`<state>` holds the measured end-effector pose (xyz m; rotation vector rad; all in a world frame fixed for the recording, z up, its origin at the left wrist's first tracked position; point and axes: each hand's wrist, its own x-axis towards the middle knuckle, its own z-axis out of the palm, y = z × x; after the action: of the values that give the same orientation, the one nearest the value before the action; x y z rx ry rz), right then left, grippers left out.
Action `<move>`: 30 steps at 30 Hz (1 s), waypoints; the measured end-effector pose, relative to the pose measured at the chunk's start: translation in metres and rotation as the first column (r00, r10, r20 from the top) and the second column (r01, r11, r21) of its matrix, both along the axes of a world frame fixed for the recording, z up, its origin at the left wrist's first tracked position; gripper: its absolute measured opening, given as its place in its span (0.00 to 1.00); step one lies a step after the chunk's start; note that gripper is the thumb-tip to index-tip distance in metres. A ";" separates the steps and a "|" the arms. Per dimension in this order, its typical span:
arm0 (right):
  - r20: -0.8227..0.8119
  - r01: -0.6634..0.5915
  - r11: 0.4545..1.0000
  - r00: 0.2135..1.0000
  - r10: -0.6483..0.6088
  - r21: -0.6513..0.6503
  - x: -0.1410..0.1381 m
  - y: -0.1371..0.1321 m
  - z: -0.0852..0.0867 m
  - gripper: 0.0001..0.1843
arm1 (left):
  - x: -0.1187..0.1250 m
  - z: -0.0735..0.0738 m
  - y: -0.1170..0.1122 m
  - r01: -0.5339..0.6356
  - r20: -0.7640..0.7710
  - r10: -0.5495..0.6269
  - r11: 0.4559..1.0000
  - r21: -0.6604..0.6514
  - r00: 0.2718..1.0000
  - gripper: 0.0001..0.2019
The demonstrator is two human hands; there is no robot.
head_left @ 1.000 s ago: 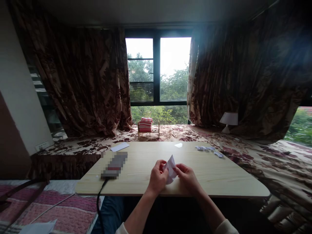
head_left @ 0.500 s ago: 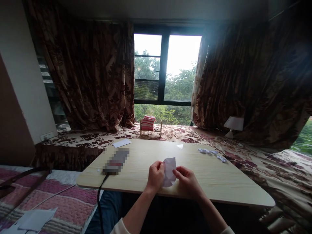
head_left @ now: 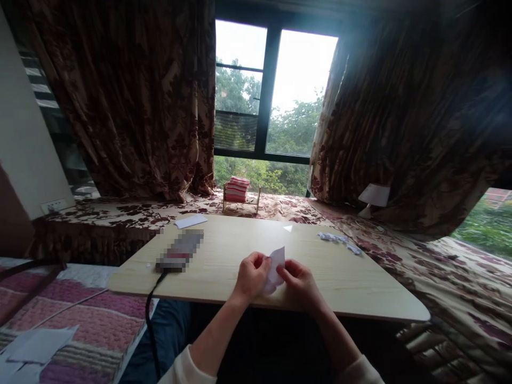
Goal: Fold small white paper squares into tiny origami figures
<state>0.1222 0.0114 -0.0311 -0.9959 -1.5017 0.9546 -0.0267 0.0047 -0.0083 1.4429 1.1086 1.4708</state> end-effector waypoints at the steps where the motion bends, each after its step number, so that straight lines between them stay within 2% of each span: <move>1: 0.003 -0.012 1.000 1.000 0.012 -0.003 0.000 0.000 0.000 0.18 | 0.000 0.000 0.000 0.014 -0.007 -0.014 1.000 -0.006 1.000 0.12; 9: -0.027 -0.029 0.999 0.999 0.029 0.031 -0.007 -0.001 0.002 0.18 | -0.001 -0.001 0.000 0.031 -0.034 -0.031 0.999 -0.015 0.999 0.18; 12: -0.033 -0.022 0.998 0.999 0.024 0.062 -0.010 -0.001 0.001 0.20 | 0.000 0.001 -0.001 0.038 -0.029 -0.038 0.999 -0.003 0.999 0.15; 14: -0.036 -0.033 0.996 0.999 0.036 0.079 -0.012 0.002 -0.001 0.21 | 0.000 0.002 -0.002 0.054 -0.023 -0.054 0.999 0.006 0.998 0.09; 16: -0.038 -0.046 0.995 0.998 0.049 0.091 -0.012 0.006 -0.003 0.23 | 0.001 0.001 -0.001 0.084 -0.019 -0.084 0.996 -0.003 0.996 0.09; 20: -0.041 -0.059 0.994 0.997 0.064 0.097 -0.013 0.012 -0.007 0.26 | 0.000 -0.002 0.002 0.113 -0.005 -0.113 0.994 -0.004 0.994 0.12; 25: -0.028 -0.059 0.995 0.998 0.062 0.085 -0.013 0.011 -0.006 0.26 | 0.000 -0.003 0.004 0.087 0.023 -0.087 0.996 0.014 0.996 0.19; 30: -0.018 -0.046 0.996 0.999 0.047 0.075 -0.013 0.010 -0.007 0.25 | 0.001 -0.004 0.002 0.054 0.021 -0.054 0.999 -0.005 0.998 0.19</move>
<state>0.1097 0.0210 -0.0381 -0.8986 -1.5390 0.9316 -0.0257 0.0069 -0.0120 1.4399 1.0525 1.4406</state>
